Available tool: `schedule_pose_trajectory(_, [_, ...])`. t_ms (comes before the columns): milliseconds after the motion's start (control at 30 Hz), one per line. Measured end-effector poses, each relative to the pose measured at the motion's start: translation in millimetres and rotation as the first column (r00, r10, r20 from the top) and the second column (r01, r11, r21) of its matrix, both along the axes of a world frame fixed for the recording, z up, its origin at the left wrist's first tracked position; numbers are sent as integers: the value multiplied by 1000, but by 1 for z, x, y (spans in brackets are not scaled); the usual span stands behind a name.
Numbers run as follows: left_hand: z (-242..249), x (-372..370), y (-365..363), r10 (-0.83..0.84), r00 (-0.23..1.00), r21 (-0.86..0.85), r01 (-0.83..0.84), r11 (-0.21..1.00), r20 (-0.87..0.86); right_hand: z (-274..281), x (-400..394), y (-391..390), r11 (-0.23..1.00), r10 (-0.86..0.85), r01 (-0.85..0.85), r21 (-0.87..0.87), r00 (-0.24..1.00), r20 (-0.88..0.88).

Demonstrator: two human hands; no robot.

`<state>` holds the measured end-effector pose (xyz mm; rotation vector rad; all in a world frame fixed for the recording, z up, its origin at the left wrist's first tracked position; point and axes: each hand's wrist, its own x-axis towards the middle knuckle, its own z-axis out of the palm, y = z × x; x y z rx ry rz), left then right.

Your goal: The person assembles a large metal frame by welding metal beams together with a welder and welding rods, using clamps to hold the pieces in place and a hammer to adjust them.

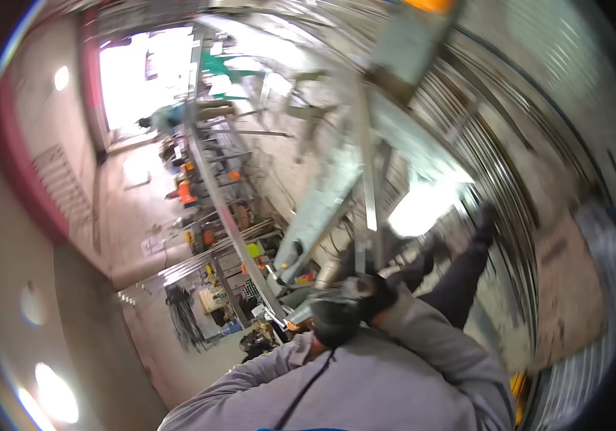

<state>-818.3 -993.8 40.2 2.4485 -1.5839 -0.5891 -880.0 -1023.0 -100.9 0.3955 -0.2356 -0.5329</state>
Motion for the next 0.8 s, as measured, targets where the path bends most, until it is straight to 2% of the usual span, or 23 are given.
schedule_pose_trajectory(33, [12, -9, -30, 20, 996, 20, -19, 1000, -82, -36, 35, 43, 742, 328, -179, 645, 937, -117])
schedule_pose_trajectory(67, [35, -32, -67, 124, 962, -32, -135, 990, -243, -47, 46, 48, 903, 161, -103, 418, 981, -107])
schedule_pose_trajectory(100, [52, -47, -89, 199, 887, -59, -245, 968, -418, -43, 52, 25, 858, 10, -135, 495, 969, 247])
schedule_pose_trajectory(133, [35, -21, -69, -177, 984, -165, 176, 970, 12, 7, 28, -22, 870, 175, -137, 473, 984, -36])
schedule_pose_trajectory(167, [26, -19, -66, -155, 988, -240, 154, 958, 16, 56, 3, -55, 883, 302, -132, 451, 895, -329])
schedule_pose_trajectory(367, [31, -20, -59, -165, 985, -438, 166, 884, 39, 81, 4, -63, 988, 95, -30, 154, 894, -438])
schedule_pose_trajectory(433, [29, -16, -54, -223, 974, -381, 223, 897, 44, 83, 0, -63, 998, 21, 5, 56, 889, -457])
schedule_pose_trajectory(467, [33, -18, -55, -198, 980, -381, 184, 906, 4, 83, -4, -63, 1000, -14, 22, 11, 886, -464])
schedule_pose_trajectory(533, [24, -17, -51, -216, 976, -444, 204, 873, 23, 78, -14, -61, 996, -86, 60, -70, 878, -471])
schedule_pose_trajectory(567, [22, -15, -50, -243, 969, -489, 237, 840, 52, 79, -15, -58, 995, -88, 56, -81, 875, -477])
schedule_pose_trajectory(633, [35, -20, -52, -201, 979, -519, 180, 835, 16, 60, -40, -48, 992, -101, 54, -111, 873, -478])
schedule_pose_trajectory(700, [23, -20, -48, -228, 973, -497, 208, 842, 20, 66, -35, -45, 988, -116, 52, -146, 870, -479])
schedule_pose_trajectory(733, [18, -20, -46, -221, 975, -481, 208, 851, 30, 100, 9, -63, 985, -123, 48, -166, 870, -478])
schedule_pose_trajectory(800, [19, -18, -45, -236, 971, -525, 220, 822, 38, 102, 11, -58, 978, -136, 40, -207, 870, -474])
